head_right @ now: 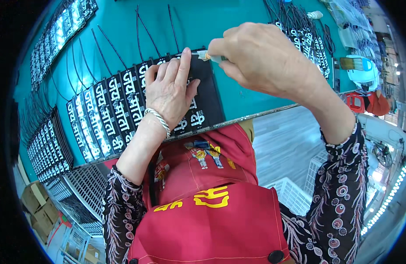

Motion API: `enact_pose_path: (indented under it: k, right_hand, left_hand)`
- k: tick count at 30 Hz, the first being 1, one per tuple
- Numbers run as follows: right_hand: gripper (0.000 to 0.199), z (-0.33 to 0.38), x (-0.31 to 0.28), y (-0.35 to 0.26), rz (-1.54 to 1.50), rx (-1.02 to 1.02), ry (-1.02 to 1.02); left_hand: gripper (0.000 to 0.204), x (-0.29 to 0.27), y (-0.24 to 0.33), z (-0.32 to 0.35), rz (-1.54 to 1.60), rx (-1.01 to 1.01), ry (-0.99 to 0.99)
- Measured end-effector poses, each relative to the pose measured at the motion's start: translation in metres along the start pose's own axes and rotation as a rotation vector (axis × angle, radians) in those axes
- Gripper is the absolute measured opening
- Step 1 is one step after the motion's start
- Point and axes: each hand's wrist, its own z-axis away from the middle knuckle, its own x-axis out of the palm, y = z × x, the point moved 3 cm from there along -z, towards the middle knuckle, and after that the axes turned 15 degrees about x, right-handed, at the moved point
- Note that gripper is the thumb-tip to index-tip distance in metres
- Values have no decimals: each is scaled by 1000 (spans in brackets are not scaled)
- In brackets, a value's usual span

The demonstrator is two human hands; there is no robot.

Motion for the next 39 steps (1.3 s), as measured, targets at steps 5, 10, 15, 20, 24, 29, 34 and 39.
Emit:
enact_pose_path:
  k: [5, 10, 15, 20, 24, 29, 34, 39]
  right_hand:
    - [15, -43, -26, -8, 126, 13, -128]
    - [19, -53, -48, -3, 175, 128, -261]
    - [23, 27, -3, 47, -133, 240, -332]
    - [29, 85, 40, 77, -292, 485, -241]
    - [25, 91, 43, 154, -294, 720, 109]
    - [47, 109, 63, 251, -117, 1006, 175]
    - [48, 126, 74, 262, -270, 942, 211]
    - [39, 133, 65, 271, -413, 800, 247]
  left_hand:
    - [77, -4, -10, -11, 67, -40, -1]
    - [78, -17, 2, -25, 111, -71, 20]
    - [65, -20, 32, -33, 36, -64, -61]
    - [53, -16, 55, -22, -10, -9, -33]
    - [43, -15, 68, -18, -10, 15, -14]
    - [37, -18, 80, -14, -20, 32, 60]
    - [37, -8, 78, 0, -35, 38, 72]
    - [35, -4, 82, 3, -62, 55, 85]
